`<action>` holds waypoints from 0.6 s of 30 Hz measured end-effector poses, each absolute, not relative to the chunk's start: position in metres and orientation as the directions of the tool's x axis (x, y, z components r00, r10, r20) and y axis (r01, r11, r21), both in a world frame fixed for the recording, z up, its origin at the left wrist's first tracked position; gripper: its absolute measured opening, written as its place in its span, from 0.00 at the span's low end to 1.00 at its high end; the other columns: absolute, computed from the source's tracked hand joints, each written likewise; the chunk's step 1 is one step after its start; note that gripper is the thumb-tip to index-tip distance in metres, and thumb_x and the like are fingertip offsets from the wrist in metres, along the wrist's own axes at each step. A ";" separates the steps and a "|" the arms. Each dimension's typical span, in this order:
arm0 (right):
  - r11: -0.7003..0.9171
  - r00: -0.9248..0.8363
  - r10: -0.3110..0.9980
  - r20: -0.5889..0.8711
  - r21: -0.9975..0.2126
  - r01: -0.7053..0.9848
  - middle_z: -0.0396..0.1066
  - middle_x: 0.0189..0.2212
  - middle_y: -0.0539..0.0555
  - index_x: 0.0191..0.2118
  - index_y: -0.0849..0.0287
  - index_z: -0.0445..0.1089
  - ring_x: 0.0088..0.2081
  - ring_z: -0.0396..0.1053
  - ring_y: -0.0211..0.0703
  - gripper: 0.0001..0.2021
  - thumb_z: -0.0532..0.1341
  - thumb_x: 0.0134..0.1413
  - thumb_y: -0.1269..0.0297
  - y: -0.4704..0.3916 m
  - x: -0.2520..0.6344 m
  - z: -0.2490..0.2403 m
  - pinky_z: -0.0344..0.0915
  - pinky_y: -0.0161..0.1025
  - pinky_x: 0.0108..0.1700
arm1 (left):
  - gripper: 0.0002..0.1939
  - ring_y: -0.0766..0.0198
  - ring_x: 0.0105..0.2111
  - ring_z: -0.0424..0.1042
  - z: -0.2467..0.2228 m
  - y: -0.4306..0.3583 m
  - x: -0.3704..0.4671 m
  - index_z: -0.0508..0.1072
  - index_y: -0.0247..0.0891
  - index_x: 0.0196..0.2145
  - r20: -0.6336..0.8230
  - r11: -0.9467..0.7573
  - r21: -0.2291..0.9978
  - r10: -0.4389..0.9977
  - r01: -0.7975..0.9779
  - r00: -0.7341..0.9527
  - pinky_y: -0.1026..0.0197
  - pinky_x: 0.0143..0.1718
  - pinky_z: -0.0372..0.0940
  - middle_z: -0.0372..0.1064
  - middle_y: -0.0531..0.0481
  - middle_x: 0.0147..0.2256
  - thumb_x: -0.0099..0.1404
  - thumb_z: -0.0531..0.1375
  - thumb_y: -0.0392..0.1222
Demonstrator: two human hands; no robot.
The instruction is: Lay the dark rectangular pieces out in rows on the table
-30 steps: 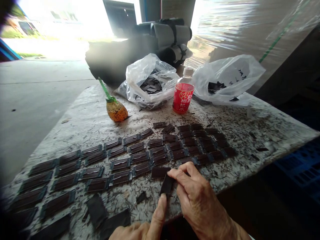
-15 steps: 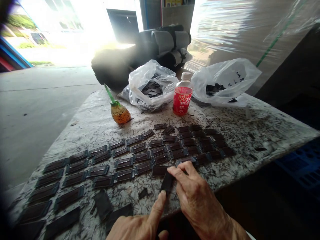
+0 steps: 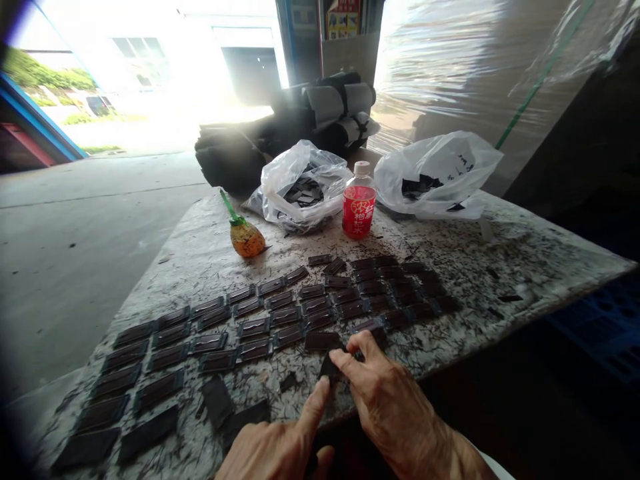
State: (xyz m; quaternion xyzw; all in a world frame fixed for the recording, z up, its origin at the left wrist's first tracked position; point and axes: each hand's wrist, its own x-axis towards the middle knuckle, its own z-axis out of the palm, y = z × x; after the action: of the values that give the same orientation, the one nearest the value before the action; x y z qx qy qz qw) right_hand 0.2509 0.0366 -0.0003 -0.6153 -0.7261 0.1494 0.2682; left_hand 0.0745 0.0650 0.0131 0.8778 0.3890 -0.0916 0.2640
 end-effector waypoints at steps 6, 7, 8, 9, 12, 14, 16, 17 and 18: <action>0.162 -0.118 0.986 0.117 -0.505 0.848 0.62 0.43 0.64 0.55 0.66 0.63 0.42 0.70 0.48 0.25 0.42 0.53 0.80 0.038 0.247 0.002 0.70 0.46 0.42 | 0.34 0.48 0.27 0.74 0.024 0.074 0.082 0.50 0.34 0.61 -0.464 -0.576 0.307 0.605 0.758 0.648 0.54 0.27 0.67 0.74 0.39 0.28 0.58 0.54 0.42; 0.159 -0.121 0.987 0.108 -0.500 0.851 0.62 0.42 0.64 0.55 0.65 0.62 0.41 0.70 0.48 0.25 0.43 0.53 0.80 0.039 0.247 0.004 0.71 0.46 0.41 | 0.34 0.47 0.27 0.74 0.028 0.075 0.082 0.50 0.34 0.61 -0.466 -0.580 0.300 0.603 0.757 0.647 0.53 0.28 0.67 0.74 0.38 0.29 0.58 0.53 0.41; 0.159 -0.126 0.987 0.100 -0.496 0.854 0.63 0.42 0.63 0.55 0.64 0.63 0.40 0.71 0.47 0.25 0.43 0.54 0.80 0.039 0.246 0.005 0.71 0.45 0.40 | 0.33 0.46 0.28 0.74 0.033 0.075 0.082 0.50 0.34 0.61 -0.472 -0.585 0.290 0.601 0.757 0.645 0.53 0.28 0.67 0.74 0.38 0.30 0.59 0.52 0.40; 0.161 -0.133 0.987 0.093 -0.493 0.855 0.63 0.42 0.63 0.54 0.63 0.64 0.39 0.71 0.46 0.25 0.43 0.54 0.79 0.040 0.246 0.007 0.71 0.44 0.39 | 0.32 0.45 0.29 0.74 0.038 0.076 0.081 0.50 0.34 0.61 -0.485 -0.586 0.278 0.598 0.761 0.638 0.51 0.29 0.68 0.74 0.37 0.30 0.59 0.51 0.39; 0.184 -0.168 0.983 0.077 -0.484 0.855 0.64 0.44 0.64 0.53 0.62 0.66 0.42 0.70 0.47 0.25 0.44 0.53 0.80 0.039 0.245 0.012 0.70 0.43 0.42 | 0.30 0.42 0.32 0.74 0.049 0.078 0.082 0.49 0.33 0.61 -0.544 -0.574 0.247 0.585 0.781 0.602 0.46 0.32 0.68 0.74 0.35 0.33 0.61 0.50 0.36; 0.205 -0.196 0.978 0.068 -0.473 0.857 0.64 0.47 0.65 0.53 0.63 0.66 0.48 0.67 0.50 0.25 0.45 0.51 0.81 0.037 0.246 0.013 0.68 0.44 0.46 | 0.30 0.42 0.33 0.74 0.053 0.080 0.083 0.48 0.33 0.61 -0.591 -0.560 0.237 0.565 0.794 0.575 0.46 0.33 0.68 0.74 0.35 0.34 0.61 0.50 0.36; 0.226 -0.226 0.972 0.056 -0.461 0.858 0.63 0.50 0.67 0.53 0.65 0.66 0.52 0.64 0.54 0.25 0.46 0.49 0.81 0.034 0.248 0.014 0.65 0.47 0.50 | 0.30 0.44 0.34 0.74 0.054 0.082 0.083 0.49 0.34 0.61 -0.590 -0.555 0.236 0.571 0.798 0.571 0.47 0.34 0.68 0.74 0.35 0.34 0.62 0.50 0.37; 0.236 -0.241 0.969 0.049 -0.457 0.858 0.63 0.50 0.67 0.53 0.66 0.66 0.53 0.63 0.55 0.25 0.47 0.49 0.81 0.033 0.249 0.014 0.65 0.48 0.50 | 0.29 0.45 0.33 0.74 0.053 0.082 0.082 0.50 0.36 0.61 -0.580 -0.551 0.235 0.582 0.800 0.571 0.49 0.34 0.68 0.74 0.37 0.34 0.62 0.50 0.37; 0.242 -0.252 0.967 0.040 -0.457 0.856 0.63 0.51 0.67 0.53 0.66 0.66 0.53 0.63 0.56 0.25 0.48 0.49 0.81 0.032 0.251 0.015 0.64 0.48 0.51 | 0.28 0.46 0.32 0.74 0.051 0.083 0.080 0.51 0.37 0.60 -0.567 -0.550 0.231 0.594 0.802 0.571 0.51 0.33 0.68 0.74 0.38 0.33 0.63 0.50 0.38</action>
State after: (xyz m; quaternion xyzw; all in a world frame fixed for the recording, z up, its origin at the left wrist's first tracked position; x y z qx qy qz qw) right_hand 0.2505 0.0319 0.0148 -0.5905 -0.7717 0.1743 0.1595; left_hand 0.0805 0.0827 0.0506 0.8531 0.4092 -0.2173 0.2397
